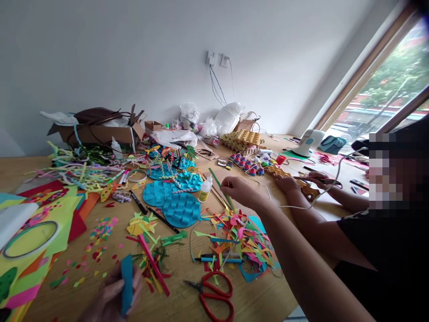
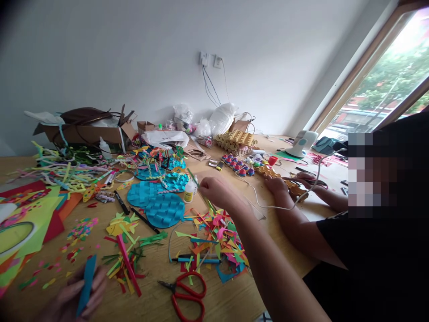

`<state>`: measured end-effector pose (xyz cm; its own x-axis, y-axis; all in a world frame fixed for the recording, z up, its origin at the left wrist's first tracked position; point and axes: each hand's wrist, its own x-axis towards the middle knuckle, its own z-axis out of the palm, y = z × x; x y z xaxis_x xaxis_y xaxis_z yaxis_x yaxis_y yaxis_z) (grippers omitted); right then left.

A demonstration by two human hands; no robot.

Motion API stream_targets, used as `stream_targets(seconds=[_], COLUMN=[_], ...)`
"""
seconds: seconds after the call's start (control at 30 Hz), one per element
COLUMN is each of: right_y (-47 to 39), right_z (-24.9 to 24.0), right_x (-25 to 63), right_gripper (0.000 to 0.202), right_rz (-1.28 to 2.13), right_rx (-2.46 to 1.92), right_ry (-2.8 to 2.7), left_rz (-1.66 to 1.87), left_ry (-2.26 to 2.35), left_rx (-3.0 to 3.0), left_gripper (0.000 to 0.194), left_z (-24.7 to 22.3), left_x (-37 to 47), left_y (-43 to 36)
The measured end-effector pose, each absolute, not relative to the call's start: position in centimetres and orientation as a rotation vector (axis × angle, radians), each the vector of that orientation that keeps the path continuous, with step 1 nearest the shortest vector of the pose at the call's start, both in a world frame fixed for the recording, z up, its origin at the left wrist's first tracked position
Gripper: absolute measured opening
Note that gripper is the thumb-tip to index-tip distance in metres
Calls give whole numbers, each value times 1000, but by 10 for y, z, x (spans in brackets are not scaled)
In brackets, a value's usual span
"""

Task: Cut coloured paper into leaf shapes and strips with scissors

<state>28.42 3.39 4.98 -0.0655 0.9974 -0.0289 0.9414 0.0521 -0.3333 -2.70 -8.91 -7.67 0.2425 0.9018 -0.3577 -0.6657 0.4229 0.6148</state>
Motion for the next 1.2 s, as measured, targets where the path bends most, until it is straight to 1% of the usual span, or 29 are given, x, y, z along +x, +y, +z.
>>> stream_targets(seconds=[0.07, 0.13, 0.2, 0.27, 0.37, 0.5, 0.63, 0.7, 0.8, 0.97, 1.07, 1.2], right_y=[11, -7, -17, -20, -16, -9, -4, 0, 13, 33, 37, 43], right_z=[56, 51, 36, 16, -11, -29, -30, -26, -18, -10, -19, -41], right_x=[260, 234, 208, 182, 152, 131, 137, 153, 190, 257, 278, 281], right_gripper=[11, 11, 13, 14, 12, 13, 17, 20, 16, 12, 18, 24], right_rz=[506, 651, 749, 835, 923, 924, 823, 744, 646, 425, 400, 400], right_rx=[-1848, -1607, -1412, -1337, -1313, -1391, -1466, -1523, -1652, -2048, -2202, -2275], right_ry=[-2267, -2487, -2687, -2841, -2895, -2790, -2595, -2505, -2427, -2353, -2393, -2444], left_rz=[1141, 1214, 1265, 1287, 1278, 1261, 1245, 1232, 1222, 1209, 1177, 1130], left_ry=[695, 647, 611, 595, 601, 618, 642, 665, 718, 763, 749, 722], left_rx=[338, 309, 292, 289, 307, 323, 341, 338, 306, 316, 363, 369], left_gripper=[11, 9, 10, 11, 8, 7, 7, 7, 9, 12, 8, 5], left_z=[-67, -57, -50, -46, -43, -44, -44, -44, -45, -52, -59, -68], left_x=[-32, -35, -36, -37, -36, -33, -30, -28, -25, -24, -25, -27], left_y=[-90, -90, -90, -91, -91, -92, -92, -91, -91, -91, -91, -91])
